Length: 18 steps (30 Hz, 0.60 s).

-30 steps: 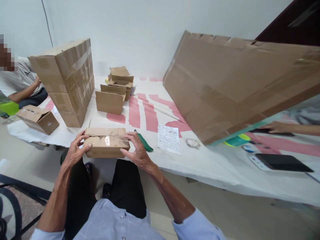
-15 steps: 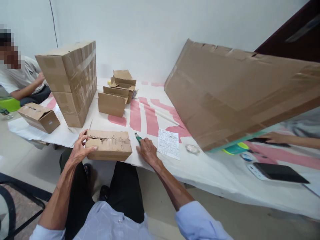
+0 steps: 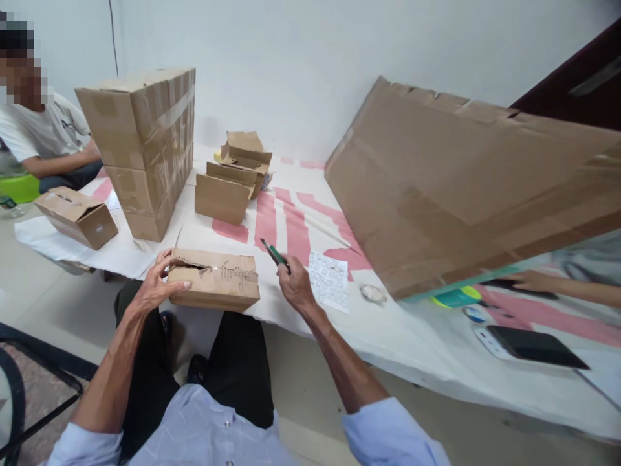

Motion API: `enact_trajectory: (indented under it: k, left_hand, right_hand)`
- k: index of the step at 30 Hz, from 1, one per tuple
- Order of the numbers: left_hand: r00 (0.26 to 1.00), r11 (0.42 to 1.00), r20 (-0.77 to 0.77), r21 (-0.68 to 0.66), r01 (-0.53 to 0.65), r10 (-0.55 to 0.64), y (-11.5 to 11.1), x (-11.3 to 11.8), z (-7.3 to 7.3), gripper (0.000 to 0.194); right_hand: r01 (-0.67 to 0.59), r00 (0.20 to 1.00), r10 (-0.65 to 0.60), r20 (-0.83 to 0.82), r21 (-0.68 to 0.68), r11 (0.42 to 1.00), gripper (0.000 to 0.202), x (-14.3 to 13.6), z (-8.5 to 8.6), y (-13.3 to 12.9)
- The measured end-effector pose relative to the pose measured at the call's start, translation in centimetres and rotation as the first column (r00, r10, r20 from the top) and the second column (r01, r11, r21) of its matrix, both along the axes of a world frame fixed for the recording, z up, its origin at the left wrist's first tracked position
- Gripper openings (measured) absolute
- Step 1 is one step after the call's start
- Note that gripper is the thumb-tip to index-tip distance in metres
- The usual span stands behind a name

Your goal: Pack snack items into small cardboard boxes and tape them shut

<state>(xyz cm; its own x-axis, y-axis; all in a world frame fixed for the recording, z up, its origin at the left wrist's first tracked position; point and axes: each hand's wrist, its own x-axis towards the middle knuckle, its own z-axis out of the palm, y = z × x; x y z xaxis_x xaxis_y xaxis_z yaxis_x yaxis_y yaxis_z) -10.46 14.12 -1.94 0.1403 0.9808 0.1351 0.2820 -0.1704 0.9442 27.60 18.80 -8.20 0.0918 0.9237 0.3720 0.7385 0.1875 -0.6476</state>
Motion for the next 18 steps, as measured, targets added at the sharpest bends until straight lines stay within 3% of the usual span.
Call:
enact_trajectory:
  k: [3,5,7,11,18]
  left_hand:
    - [1.000,1.000,-0.022,-0.002,0.005,-0.005,-0.1,0.2,0.3,0.056]
    - [0.999,1.000,-0.043,0.016,0.008,-0.007,-0.1,0.3,0.4,0.054]
    - [0.998,0.999,-0.058,0.034,0.002,0.000,0.0,0.4,0.5,0.053]
    - [0.997,1.000,-0.075,0.027,-0.002,0.004,0.0,0.5,0.4,0.059]
    - [0.992,0.999,-0.122,0.031,0.019,-0.015,-0.1,0.3,0.4,0.063]
  right_hand:
    - [-0.337,0.930,0.338,-0.145,0.033,0.941,0.032,-1.7,5.1,-0.9]
    - [-0.524,0.843,0.524,-0.121,0.036,0.851,0.031,-3.0,8.2,-1.4]
    - [-0.631,0.775,0.631,-0.037,0.019,0.776,0.031,-4.2,10.4,-1.7]
    - [-0.694,0.702,0.688,0.184,-0.042,0.719,0.033,-5.5,12.3,-1.1]
    - [-0.613,0.565,0.626,0.538,-0.235,0.754,0.028,-7.4,14.7,0.1]
